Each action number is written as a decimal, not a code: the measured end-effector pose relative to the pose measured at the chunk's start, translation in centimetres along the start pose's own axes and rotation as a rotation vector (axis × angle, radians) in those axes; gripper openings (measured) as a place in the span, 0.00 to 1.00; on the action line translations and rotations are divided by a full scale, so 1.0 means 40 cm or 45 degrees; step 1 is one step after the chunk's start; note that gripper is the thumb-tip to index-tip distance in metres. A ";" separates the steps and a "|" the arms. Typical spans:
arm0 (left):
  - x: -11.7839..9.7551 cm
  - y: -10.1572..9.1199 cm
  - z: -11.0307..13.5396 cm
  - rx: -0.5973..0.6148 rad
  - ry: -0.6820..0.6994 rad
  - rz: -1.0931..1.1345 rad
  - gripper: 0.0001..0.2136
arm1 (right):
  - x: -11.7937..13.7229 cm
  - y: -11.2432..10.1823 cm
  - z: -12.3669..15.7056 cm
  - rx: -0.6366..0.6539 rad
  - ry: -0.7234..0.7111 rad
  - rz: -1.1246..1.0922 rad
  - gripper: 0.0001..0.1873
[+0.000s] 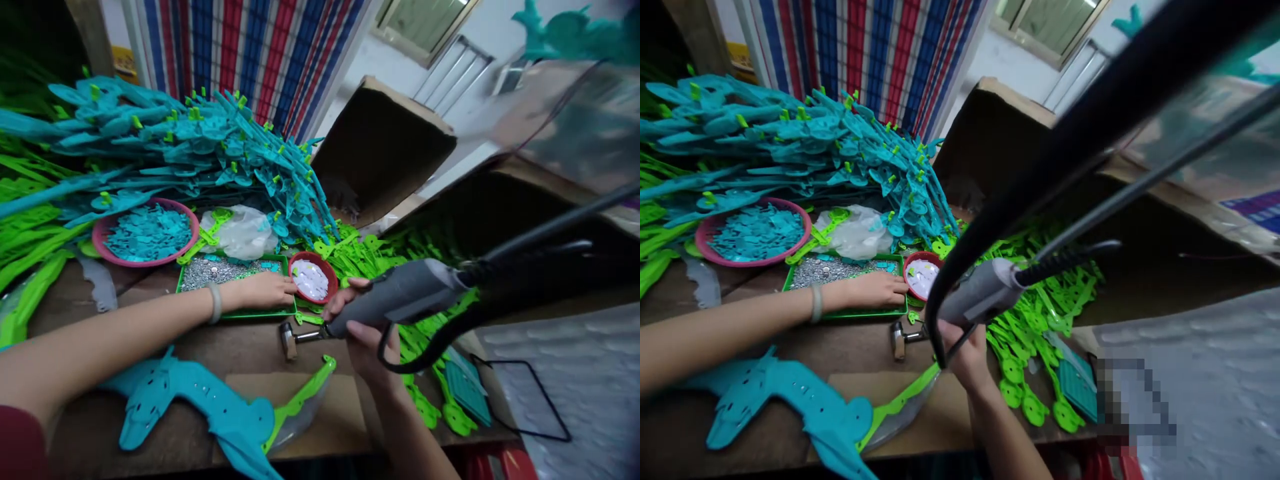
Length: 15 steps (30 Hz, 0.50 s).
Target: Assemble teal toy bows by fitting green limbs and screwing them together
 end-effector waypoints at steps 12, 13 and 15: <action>0.055 -0.105 0.128 0.035 -0.005 -0.101 0.15 | -0.039 0.012 0.030 0.027 0.102 -0.233 0.23; 0.052 -0.096 0.136 0.043 0.018 -0.090 0.15 | -0.038 0.021 0.029 0.032 0.092 -0.232 0.22; 0.052 -0.093 0.159 0.014 0.025 -0.104 0.14 | -0.041 0.034 0.019 -0.002 0.070 -0.214 0.21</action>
Point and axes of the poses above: each hand's wrist, its own z-axis away from the middle knuckle, its own y-axis out of the palm, x = y × z, the point moved 6 cm from there along -z, towards the middle knuckle, and after that the axes turned 14 degrees about -x, right-handed, at the moved point
